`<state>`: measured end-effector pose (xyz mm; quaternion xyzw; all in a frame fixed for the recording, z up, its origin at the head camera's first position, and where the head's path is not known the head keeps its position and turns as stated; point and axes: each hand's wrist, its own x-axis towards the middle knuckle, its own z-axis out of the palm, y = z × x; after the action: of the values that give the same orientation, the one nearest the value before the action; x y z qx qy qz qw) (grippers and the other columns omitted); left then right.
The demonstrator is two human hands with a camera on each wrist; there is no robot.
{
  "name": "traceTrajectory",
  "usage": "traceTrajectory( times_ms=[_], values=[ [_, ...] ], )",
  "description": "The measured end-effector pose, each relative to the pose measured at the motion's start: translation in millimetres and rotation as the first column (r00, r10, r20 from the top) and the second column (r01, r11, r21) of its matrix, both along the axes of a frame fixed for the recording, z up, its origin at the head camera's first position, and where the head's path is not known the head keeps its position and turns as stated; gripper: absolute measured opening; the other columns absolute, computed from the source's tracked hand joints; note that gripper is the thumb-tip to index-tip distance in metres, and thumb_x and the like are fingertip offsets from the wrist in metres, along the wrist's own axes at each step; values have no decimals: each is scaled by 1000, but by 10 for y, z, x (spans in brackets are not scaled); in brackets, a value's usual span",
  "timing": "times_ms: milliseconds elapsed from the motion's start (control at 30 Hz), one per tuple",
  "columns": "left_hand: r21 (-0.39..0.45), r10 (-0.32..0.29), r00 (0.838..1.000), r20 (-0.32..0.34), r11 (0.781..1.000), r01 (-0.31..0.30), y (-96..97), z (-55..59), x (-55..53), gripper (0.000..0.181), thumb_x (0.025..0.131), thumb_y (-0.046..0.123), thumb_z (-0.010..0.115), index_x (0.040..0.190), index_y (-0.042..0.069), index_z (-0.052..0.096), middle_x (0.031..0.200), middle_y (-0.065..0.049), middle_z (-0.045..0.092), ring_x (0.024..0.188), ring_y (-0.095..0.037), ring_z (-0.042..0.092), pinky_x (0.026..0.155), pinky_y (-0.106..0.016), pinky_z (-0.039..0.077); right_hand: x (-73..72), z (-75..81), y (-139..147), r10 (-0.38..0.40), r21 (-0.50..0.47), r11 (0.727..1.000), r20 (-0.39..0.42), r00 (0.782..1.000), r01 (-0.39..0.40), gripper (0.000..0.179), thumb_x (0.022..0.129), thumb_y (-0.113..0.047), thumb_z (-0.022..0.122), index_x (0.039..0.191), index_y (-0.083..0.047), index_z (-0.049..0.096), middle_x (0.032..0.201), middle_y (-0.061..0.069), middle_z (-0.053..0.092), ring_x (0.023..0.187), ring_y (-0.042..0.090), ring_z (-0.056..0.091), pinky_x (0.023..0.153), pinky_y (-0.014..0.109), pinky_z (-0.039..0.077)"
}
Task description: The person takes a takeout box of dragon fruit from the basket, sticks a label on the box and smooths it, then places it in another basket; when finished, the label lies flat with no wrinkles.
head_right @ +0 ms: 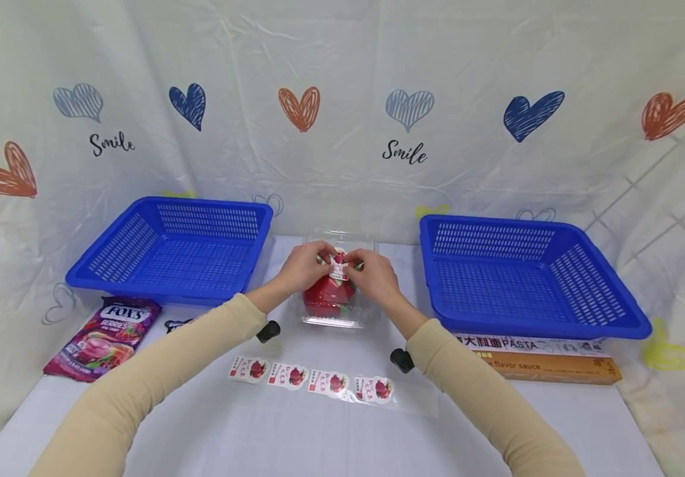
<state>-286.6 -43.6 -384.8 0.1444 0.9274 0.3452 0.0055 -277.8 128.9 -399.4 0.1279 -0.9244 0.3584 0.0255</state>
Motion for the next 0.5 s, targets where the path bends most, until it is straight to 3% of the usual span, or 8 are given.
traceTrajectory(
  times_ms=[500],
  values=[
    [-42, -8, 1000, -5, 999, 7, 20, 41, 33, 23, 90, 8, 67, 114, 9, 67, 94, -3, 65, 84, -18, 58, 67, -27, 46, 9, 12, 21, 33, 38, 999, 6, 999, -33, 26, 92, -19, 69, 114, -5, 67, 100, 9, 68, 90, 25, 60, 76, 37, 52]
  ],
)
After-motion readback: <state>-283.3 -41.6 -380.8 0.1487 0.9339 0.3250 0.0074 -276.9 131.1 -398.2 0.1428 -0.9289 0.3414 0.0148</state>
